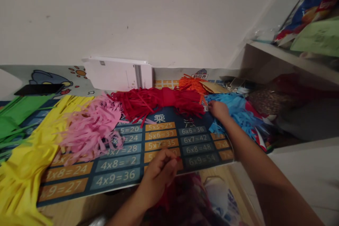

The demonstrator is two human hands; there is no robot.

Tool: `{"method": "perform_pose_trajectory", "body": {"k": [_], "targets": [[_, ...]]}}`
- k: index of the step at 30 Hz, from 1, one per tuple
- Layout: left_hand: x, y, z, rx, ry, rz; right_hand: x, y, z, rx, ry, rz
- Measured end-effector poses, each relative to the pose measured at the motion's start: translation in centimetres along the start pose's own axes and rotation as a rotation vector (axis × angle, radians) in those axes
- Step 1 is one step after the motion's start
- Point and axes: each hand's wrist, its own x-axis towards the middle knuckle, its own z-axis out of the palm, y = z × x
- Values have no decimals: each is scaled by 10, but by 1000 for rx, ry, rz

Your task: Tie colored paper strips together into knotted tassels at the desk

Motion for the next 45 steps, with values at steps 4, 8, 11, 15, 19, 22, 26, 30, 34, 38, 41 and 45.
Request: {"method": "perform_pose_trajectory", "body": {"k": [4,8,11,15,19,22,26,30,34,38,41,45], "targets": [[0,1,-1,16,45,23,-18,-5,-24,83,120,-29],[0,-3,2,90,97,53,-89,-32,-42,275,255,-111],[0,-7,4,175,143,97,-170,-63,-31,909,18,-131],[-2,-9,7,389,199,255,-246,-96,-1,1347,-55,8],[-7,-4,10,578,199,383,-263,-106,12,1396,-15,137],[-8,-3,10,723,192,477,-263,-104,11,1354,20,141],[-7,-5,4,848,125,580,-263,-102,6,1293,28,88],[-7,-7,-2,902,63,624,-260,-102,4,1208,-2,30],[-8,-6,0,908,101,609,-257,-102,4,1187,19,-35],[-6,-6,3,962,102,635,-256,-106,2,1135,71,-96],[-4,-5,3,974,86,619,-256,-109,4,1135,94,-127],[-4,-2,2,857,109,452,-258,-107,13,1199,100,-45]]}}
